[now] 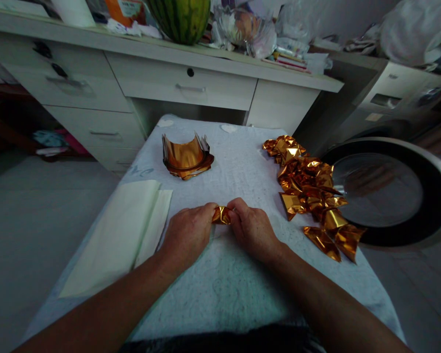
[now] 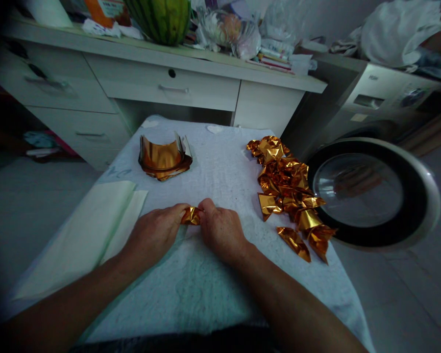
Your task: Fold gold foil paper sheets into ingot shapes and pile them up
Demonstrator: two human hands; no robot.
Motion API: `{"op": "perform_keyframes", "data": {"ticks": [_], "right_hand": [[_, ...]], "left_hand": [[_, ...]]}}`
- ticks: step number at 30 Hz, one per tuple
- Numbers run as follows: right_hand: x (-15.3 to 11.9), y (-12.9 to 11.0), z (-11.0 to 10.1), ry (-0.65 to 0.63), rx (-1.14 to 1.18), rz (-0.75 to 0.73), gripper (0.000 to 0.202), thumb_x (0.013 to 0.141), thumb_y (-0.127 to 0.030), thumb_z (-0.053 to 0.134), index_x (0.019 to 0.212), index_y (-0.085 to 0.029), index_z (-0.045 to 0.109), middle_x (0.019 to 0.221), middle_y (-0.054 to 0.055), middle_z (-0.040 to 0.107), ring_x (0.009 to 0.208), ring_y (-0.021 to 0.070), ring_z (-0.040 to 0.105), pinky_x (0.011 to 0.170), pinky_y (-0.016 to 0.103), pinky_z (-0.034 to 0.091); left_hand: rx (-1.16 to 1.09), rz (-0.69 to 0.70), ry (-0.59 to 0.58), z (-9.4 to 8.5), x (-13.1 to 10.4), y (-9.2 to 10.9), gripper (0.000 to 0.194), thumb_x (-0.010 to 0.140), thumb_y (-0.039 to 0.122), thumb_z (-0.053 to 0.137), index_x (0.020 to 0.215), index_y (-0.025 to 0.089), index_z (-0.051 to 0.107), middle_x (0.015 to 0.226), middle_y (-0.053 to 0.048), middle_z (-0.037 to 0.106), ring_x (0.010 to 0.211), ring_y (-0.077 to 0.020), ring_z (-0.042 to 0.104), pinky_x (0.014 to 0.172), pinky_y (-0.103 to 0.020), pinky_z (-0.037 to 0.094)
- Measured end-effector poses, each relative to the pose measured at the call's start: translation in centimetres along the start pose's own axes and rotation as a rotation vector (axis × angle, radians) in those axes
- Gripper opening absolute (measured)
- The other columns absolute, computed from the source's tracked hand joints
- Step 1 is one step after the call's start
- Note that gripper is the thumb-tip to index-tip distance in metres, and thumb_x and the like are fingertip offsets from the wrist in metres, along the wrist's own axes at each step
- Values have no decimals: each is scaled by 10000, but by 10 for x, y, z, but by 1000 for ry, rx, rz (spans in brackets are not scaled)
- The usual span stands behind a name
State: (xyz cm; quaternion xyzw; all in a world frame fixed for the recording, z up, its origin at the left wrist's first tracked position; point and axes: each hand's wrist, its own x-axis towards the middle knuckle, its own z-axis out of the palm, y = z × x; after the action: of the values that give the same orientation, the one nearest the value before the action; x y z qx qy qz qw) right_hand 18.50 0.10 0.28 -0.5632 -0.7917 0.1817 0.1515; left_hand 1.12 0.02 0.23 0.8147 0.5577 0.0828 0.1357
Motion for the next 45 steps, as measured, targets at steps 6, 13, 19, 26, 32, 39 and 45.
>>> {"op": "perform_keyframes", "data": {"ticks": [6, 13, 19, 26, 32, 39, 45], "right_hand": [[-1, 0, -1, 16, 79, -16, 184, 962, -257, 402, 1044, -188, 552, 671, 5, 644, 573, 149, 583, 573, 242, 346], [-2, 0, -2, 42, 123, -26, 173, 931, -216, 419, 1025, -187, 561, 650, -9, 618, 560, 136, 554, 587, 237, 353], [-2, 0, -3, 18, 145, -48, 201, 937, -198, 376, 1001, -172, 565, 680, 8, 622, 563, 138, 550, 585, 239, 361], [-3, 4, -3, 79, 188, -58, 186, 936, -200, 375, 967, -177, 557, 625, -17, 574, 539, 126, 529, 564, 226, 346], [-3, 2, 0, 53, 210, -118, 178, 938, -204, 383, 978, -178, 556, 623, -28, 567, 524, 114, 515, 552, 216, 334], [-4, 3, -1, 98, 196, -101, 176, 933, -209, 399, 978, -181, 567, 595, -33, 567, 494, 108, 495, 536, 215, 330], [-4, 3, -1, 138, 190, -75, 182, 932, -215, 396, 966, -184, 572, 604, -27, 576, 506, 113, 509, 545, 218, 339]], "left_hand": [[7, -17, 43, -1, 0, -1, 228, 933, 132, 399, 1042, 198, 589, 890, -43, 736, 819, -230, 693, 690, -317, 466], [17, -22, 47, -1, -1, -2, 236, 942, 148, 384, 1043, 203, 590, 883, -41, 734, 809, -227, 691, 695, -320, 468], [36, -8, 35, -1, -1, -2, 246, 938, 141, 387, 1064, 197, 590, 904, -53, 736, 818, -234, 690, 705, -328, 472], [47, 27, 11, -1, 0, 2, 230, 924, 129, 414, 1047, 186, 600, 897, -66, 743, 811, -245, 697, 707, -335, 484], [20, -14, 42, -2, 0, -1, 251, 911, 102, 413, 1061, 190, 594, 912, -58, 742, 834, -242, 700, 722, -335, 491], [25, 31, 64, 2, 0, -3, 231, 920, 127, 411, 1046, 188, 595, 902, -55, 739, 809, -243, 694, 721, -346, 493], [19, 40, 77, 1, 0, -1, 228, 931, 136, 397, 1027, 191, 596, 872, -46, 739, 786, -229, 689, 713, -334, 486]]}}
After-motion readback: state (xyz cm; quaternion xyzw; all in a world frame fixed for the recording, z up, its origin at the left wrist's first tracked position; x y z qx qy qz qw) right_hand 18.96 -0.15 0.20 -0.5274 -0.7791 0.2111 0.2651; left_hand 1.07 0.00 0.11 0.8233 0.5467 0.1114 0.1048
